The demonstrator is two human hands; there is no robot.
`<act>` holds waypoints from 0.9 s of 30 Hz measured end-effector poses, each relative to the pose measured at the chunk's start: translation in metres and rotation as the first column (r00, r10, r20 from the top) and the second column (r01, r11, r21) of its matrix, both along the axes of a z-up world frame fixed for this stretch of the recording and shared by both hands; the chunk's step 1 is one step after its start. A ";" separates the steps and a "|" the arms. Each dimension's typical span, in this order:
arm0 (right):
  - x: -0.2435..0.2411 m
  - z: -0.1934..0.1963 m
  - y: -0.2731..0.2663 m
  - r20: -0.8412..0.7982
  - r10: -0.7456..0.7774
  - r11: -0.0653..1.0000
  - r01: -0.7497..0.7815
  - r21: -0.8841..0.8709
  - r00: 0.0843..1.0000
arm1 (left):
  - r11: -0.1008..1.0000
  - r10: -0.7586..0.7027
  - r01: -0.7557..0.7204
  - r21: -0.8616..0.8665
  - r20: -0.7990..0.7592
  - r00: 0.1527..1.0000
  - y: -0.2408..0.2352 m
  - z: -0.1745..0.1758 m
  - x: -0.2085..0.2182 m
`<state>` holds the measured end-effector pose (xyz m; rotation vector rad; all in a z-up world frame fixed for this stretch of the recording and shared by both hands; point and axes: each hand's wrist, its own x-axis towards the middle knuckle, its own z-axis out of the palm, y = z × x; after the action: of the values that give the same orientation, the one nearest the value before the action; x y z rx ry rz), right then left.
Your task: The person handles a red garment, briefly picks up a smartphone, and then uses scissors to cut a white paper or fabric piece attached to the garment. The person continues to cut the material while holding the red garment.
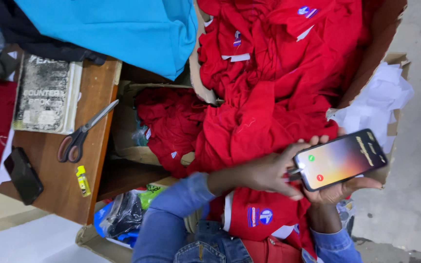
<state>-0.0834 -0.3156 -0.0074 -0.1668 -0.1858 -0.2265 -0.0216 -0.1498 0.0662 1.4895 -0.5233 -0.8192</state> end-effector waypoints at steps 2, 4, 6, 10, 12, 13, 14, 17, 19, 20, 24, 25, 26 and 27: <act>0.004 0.011 -0.005 -0.009 0.106 0.991 -0.105 0.087 0.994 | 0.823 -0.511 0.509 0.252 -0.063 0.857 0.019 0.040 0.038; 0.005 0.006 -0.009 -0.053 0.087 0.994 -0.084 0.064 0.995 | 0.935 -0.313 0.309 0.174 -0.009 0.950 0.022 0.017 0.086; 0.007 0.005 -0.009 -0.090 0.066 0.997 -0.063 0.036 0.994 | 0.993 -0.095 0.092 0.080 0.032 0.995 0.012 -0.005 0.140; 0.014 0.001 -0.010 -0.117 0.064 0.996 -0.057 0.065 0.991 | 0.905 0.161 -0.352 0.241 0.571 0.805 -0.049 -0.097 0.265; 0.015 -0.004 -0.012 -0.106 0.079 0.992 -0.068 0.109 0.991 | 0.892 0.146 -0.394 0.221 0.685 0.714 -0.076 -0.141 0.308; 0.015 -0.007 -0.014 -0.094 0.076 0.992 -0.066 0.106 0.993 | 0.825 0.019 -0.408 0.390 0.703 0.711 -0.087 -0.150 0.321; 0.015 -0.009 -0.015 -0.082 0.065 0.993 -0.056 0.105 0.995 | 0.729 -0.116 -0.414 0.544 0.695 0.709 -0.101 -0.159 0.333; 0.019 -0.007 -0.015 -0.114 0.056 0.987 -0.037 0.156 0.992 | 0.542 -0.149 -0.653 0.528 0.826 0.544 -0.116 -0.253 0.384; 0.019 -0.012 -0.021 -0.129 0.053 0.989 -0.035 0.142 0.990 | 0.679 -0.075 -0.576 0.454 0.824 0.561 -0.105 -0.288 0.403; 0.022 -0.014 -0.021 -0.126 0.066 0.989 -0.049 0.136 0.990 | 0.784 -0.001 -0.508 0.357 0.819 0.574 -0.091 -0.301 0.416; 0.024 -0.014 -0.021 -0.114 0.078 0.987 -0.060 0.152 0.990 | 0.860 0.330 -0.503 -0.086 0.845 0.421 -0.065 -0.258 0.392; 0.023 -0.014 -0.021 -0.096 0.082 0.987 -0.067 0.145 0.992 | 0.834 0.444 -0.544 -0.093 0.699 0.561 -0.057 -0.233 0.373; 0.023 -0.013 -0.020 -0.079 0.089 0.988 -0.077 0.137 0.993 | 0.804 0.543 -0.588 -0.089 0.515 0.664 -0.048 -0.208 0.353; 0.023 -0.014 -0.023 -0.078 0.095 0.986 -0.083 0.141 0.992 | 0.800 0.545 -0.593 -0.086 0.517 0.660 -0.032 -0.193 0.340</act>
<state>-0.0604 -0.3383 -0.0219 -0.0304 -0.0923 -0.1422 0.3184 -0.1816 -0.1265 1.8304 -0.3666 0.0835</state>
